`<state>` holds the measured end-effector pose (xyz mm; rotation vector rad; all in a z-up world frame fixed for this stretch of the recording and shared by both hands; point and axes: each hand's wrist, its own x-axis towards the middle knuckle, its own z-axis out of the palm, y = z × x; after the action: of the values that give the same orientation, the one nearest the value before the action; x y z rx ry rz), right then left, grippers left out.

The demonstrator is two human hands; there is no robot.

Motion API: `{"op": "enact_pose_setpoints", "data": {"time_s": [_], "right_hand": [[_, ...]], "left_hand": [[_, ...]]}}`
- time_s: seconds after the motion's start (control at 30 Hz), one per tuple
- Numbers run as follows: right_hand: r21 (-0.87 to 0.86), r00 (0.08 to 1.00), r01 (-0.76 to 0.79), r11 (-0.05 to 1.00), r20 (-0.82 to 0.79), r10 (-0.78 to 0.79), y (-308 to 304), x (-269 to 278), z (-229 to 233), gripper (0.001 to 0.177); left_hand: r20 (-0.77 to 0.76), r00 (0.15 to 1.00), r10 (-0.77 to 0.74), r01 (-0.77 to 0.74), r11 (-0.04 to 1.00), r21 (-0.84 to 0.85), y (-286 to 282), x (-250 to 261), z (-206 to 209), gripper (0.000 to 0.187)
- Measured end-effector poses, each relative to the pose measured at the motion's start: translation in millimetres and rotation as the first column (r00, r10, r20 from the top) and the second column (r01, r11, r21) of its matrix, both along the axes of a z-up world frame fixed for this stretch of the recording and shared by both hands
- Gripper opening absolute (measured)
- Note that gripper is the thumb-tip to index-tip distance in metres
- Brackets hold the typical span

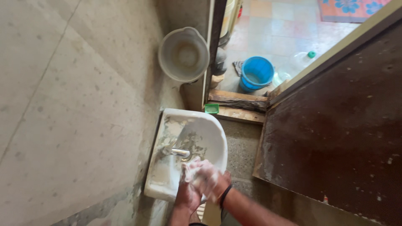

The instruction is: The person scrubs the inside and outside of a small ceramic wall-mounted sink using a white cloth and a white cleaning paste.

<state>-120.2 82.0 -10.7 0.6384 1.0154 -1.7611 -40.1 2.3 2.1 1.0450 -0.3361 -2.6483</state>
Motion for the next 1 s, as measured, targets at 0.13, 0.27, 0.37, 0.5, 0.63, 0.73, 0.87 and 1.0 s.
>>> {"op": "enact_pose_setpoints", "data": {"time_s": [0.13,0.27,0.37,0.5,0.63,0.73,0.87,1.0], "right_hand": [[-0.269,0.982,-0.164,0.949,-0.139,0.130,23,-16,-39,0.027],[0.387,-0.048,-0.278,0.879,-0.920,0.390,39,1,-46,0.044],[0.661,-0.603,-0.037,0.749,-0.613,0.511,4,-26,-17,0.048],[0.803,-0.200,-0.413,0.430,-0.541,0.817,-21,-62,8,0.034],[0.757,-0.376,-0.379,0.532,-0.651,0.659,-14,-59,-6,0.032],[0.660,-0.644,-0.287,0.694,-0.669,0.371,-11,-55,-5,0.036],[0.597,-0.521,-0.389,0.701,-0.771,0.367,-3,-46,56,0.048],[0.668,-0.511,-0.425,0.611,-0.734,0.447,-10,-83,65,0.027]], "left_hand": [[-0.196,0.977,0.086,-0.110,0.987,-0.116,-2,-33,15,0.068],[-0.439,0.859,0.262,-0.243,0.965,0.101,42,-47,-10,0.054],[-0.232,0.929,0.290,-0.241,0.946,0.215,1,-55,-3,0.066],[-0.127,0.948,0.292,-0.275,0.952,0.135,14,-61,21,0.070],[-0.151,0.939,0.310,-0.295,0.949,0.115,-12,-59,26,0.071],[-0.164,0.938,0.304,-0.297,0.953,0.065,-2,-63,25,0.071],[-0.177,0.924,0.340,-0.326,0.940,0.104,-10,-52,32,0.072],[-0.246,0.923,0.296,-0.280,0.955,0.098,-4,-57,51,0.074]]}}
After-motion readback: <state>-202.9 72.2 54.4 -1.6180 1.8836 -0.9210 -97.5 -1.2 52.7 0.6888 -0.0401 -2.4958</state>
